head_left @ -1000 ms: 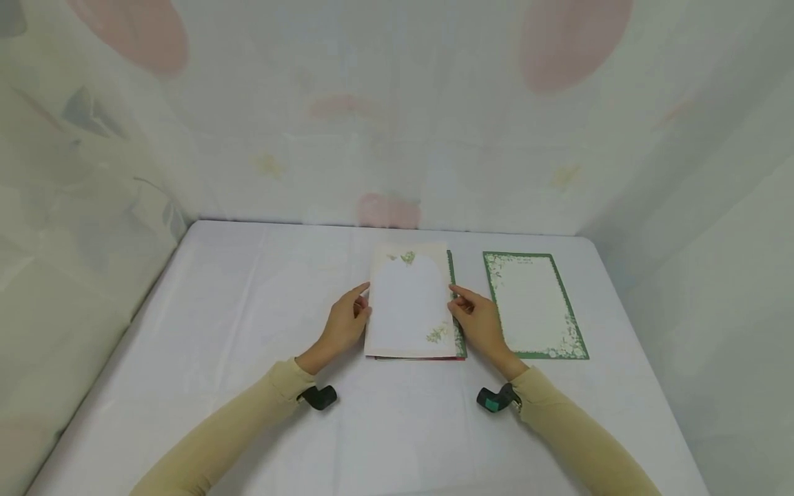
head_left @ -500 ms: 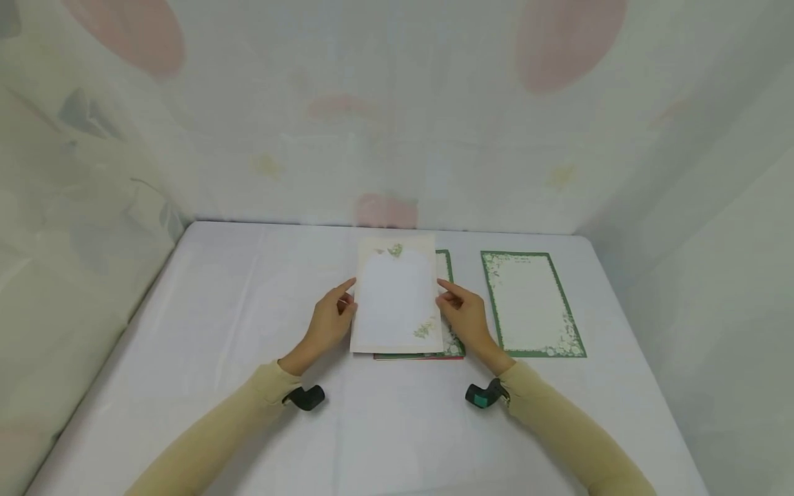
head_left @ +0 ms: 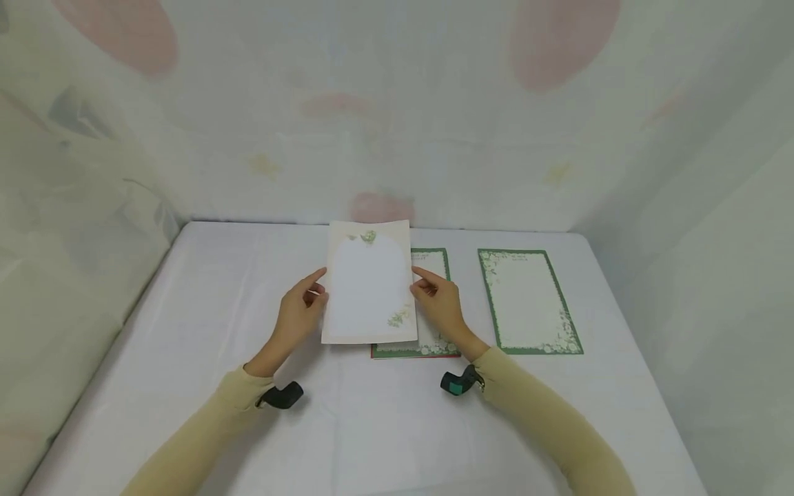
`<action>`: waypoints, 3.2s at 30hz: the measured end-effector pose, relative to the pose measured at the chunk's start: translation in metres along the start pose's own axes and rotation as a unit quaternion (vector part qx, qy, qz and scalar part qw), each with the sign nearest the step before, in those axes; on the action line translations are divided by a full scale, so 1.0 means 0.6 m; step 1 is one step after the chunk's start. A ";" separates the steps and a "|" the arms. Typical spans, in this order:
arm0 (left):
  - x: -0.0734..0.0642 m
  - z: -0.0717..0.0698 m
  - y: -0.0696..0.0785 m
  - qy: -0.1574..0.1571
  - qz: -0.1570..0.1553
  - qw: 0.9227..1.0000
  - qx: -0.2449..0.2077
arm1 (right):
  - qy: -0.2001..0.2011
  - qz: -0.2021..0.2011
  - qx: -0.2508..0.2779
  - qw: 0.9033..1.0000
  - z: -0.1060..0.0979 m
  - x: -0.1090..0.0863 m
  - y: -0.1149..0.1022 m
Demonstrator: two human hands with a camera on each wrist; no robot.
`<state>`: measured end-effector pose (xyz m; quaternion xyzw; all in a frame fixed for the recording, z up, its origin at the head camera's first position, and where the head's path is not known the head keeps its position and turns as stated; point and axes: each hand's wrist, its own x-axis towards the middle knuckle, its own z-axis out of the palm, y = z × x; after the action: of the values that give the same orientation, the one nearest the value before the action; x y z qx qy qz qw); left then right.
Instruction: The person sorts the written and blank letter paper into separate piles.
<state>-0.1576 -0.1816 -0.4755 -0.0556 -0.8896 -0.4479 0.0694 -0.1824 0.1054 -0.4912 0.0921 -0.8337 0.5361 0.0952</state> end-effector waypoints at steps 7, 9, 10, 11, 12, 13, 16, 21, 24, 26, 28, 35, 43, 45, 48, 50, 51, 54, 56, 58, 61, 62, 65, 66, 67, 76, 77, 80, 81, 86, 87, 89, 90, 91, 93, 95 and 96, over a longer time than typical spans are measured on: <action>-0.002 -0.046 -0.019 0.030 -0.010 0.999 0.009 | -0.006 -0.007 0.007 1.000 0.044 0.015 -0.033; -0.004 -0.059 -0.026 0.035 -0.014 0.999 0.012 | -0.011 -0.002 0.007 1.000 0.058 0.019 -0.042; -0.005 -0.065 -0.030 0.037 -0.017 0.999 0.014 | -0.015 -0.001 0.006 1.000 0.064 0.020 -0.046; -0.006 -0.071 -0.035 0.038 -0.019 0.999 0.016 | -0.018 -0.002 0.004 1.000 0.071 0.021 -0.050; -0.007 -0.077 -0.039 0.040 -0.021 0.999 0.017 | -0.020 -0.003 0.000 1.000 0.077 0.022 -0.053; -0.008 -0.082 -0.044 0.041 -0.023 0.999 0.021 | -0.024 -0.002 -0.005 1.000 0.084 0.023 -0.056; -0.010 -0.095 -0.059 0.042 -0.030 0.998 0.033 | -0.036 -0.001 -0.016 0.999 0.105 0.025 -0.064; -0.016 -0.111 -0.087 0.042 -0.037 0.997 0.046 | -0.048 0.001 -0.028 0.998 0.137 0.026 -0.072; -0.018 -0.117 -0.103 0.043 -0.037 0.997 0.050 | -0.050 0.002 -0.040 0.998 0.154 0.027 -0.072; -0.019 -0.121 -0.111 0.045 -0.039 0.997 0.055 | -0.052 0.001 -0.044 0.998 0.163 0.028 -0.071; -0.019 -0.124 -0.118 0.044 -0.045 0.996 0.058 | -0.055 0.001 -0.047 0.997 0.173 0.030 -0.071; -0.020 -0.131 -0.133 0.036 -0.056 0.995 0.079 | -0.072 -0.005 -0.059 0.996 0.198 0.032 -0.073; -0.021 -0.136 -0.142 0.036 -0.056 0.993 0.102 | -0.087 0.008 -0.104 0.991 0.211 0.032 -0.082; -0.021 -0.136 -0.145 0.036 -0.058 0.992 0.105 | -0.089 0.011 -0.115 0.989 0.212 0.031 -0.083; -0.022 -0.136 -0.150 0.036 -0.063 0.992 0.107 | -0.091 0.012 -0.132 0.987 0.213 0.031 -0.081; -0.022 -0.136 -0.154 0.036 -0.063 0.991 0.111 | -0.093 0.012 -0.142 0.985 0.214 0.031 -0.079; -0.022 -0.136 -0.156 0.036 -0.064 0.991 0.112 | -0.094 0.013 -0.146 0.985 0.215 0.032 -0.078; -0.023 -0.135 -0.161 0.034 -0.066 0.991 0.113 | -0.100 0.012 -0.165 0.981 0.217 0.031 -0.076; -0.023 -0.135 -0.162 0.034 -0.067 0.991 0.111 | -0.103 0.012 -0.170 0.980 0.218 0.032 -0.076; -0.023 -0.134 -0.162 0.033 -0.070 0.991 0.109 | -0.106 0.014 -0.176 0.978 0.218 0.032 -0.077; -0.022 -0.132 -0.161 0.034 -0.076 0.991 0.107 | -0.112 0.015 -0.179 0.977 0.218 0.033 -0.079; -0.022 -0.131 -0.160 0.034 -0.078 0.991 0.107 | -0.114 0.015 -0.184 0.976 0.218 0.033 -0.079; -0.022 -0.130 -0.161 0.032 -0.087 0.990 0.109 | -0.120 0.015 -0.193 0.974 0.218 0.032 -0.080; -0.022 -0.130 -0.162 0.031 -0.090 0.989 0.110 | -0.123 0.015 -0.198 0.972 0.218 0.032 -0.080; -0.022 -0.130 -0.162 0.031 -0.094 0.989 0.110 | -0.125 0.016 -0.202 0.971 0.219 0.032 -0.081; -0.020 -0.127 -0.166 0.038 -0.109 0.987 0.115 | -0.131 0.015 -0.210 0.969 0.222 0.027 -0.081; -0.020 -0.126 -0.166 0.039 -0.110 0.986 0.115 | -0.132 0.015 -0.206 0.969 0.222 0.027 -0.081; -0.020 -0.125 -0.164 0.041 -0.113 0.986 0.112 | -0.140 0.014 -0.202 0.969 0.221 0.026 -0.081; -0.020 -0.125 -0.163 0.041 -0.114 0.986 0.111 | -0.141 0.014 -0.202 0.969 0.221 0.026 -0.082; -0.018 -0.123 -0.159 0.038 -0.126 0.986 0.104 | -0.144 0.011 -0.212 0.967 0.221 0.025 -0.084; -0.018 -0.123 -0.159 0.037 -0.129 0.986 0.103 | -0.145 0.010 -0.215 0.966 0.221 0.025 -0.085; -0.017 -0.122 -0.158 0.036 -0.134 0.985 0.101 | -0.147 0.009 -0.220 0.964 0.221 0.025 -0.086; -0.016 -0.122 -0.158 0.036 -0.136 0.985 0.100 | -0.148 0.009 -0.223 0.964 0.221 0.025 -0.086; -0.016 -0.122 -0.157 0.035 -0.137 0.985 0.100 | -0.149 0.010 -0.225 0.963 0.221 0.025 -0.086; -0.015 -0.121 -0.156 0.036 -0.140 0.985 0.099 | -0.150 0.009 -0.226 0.962 0.221 0.025 -0.087; -0.015 -0.121 -0.155 0.034 -0.140 0.985 0.100 | -0.152 0.007 -0.232 0.961 0.221 0.025 -0.088; -0.015 -0.121 -0.155 0.032 -0.140 0.984 0.101 | -0.153 0.006 -0.235 0.960 0.220 0.024 -0.088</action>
<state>-0.1587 -0.2952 -0.5078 0.0912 -0.9265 -0.3629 0.0394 -0.1909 -0.0374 -0.4949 0.1430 -0.9412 0.3056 -0.0180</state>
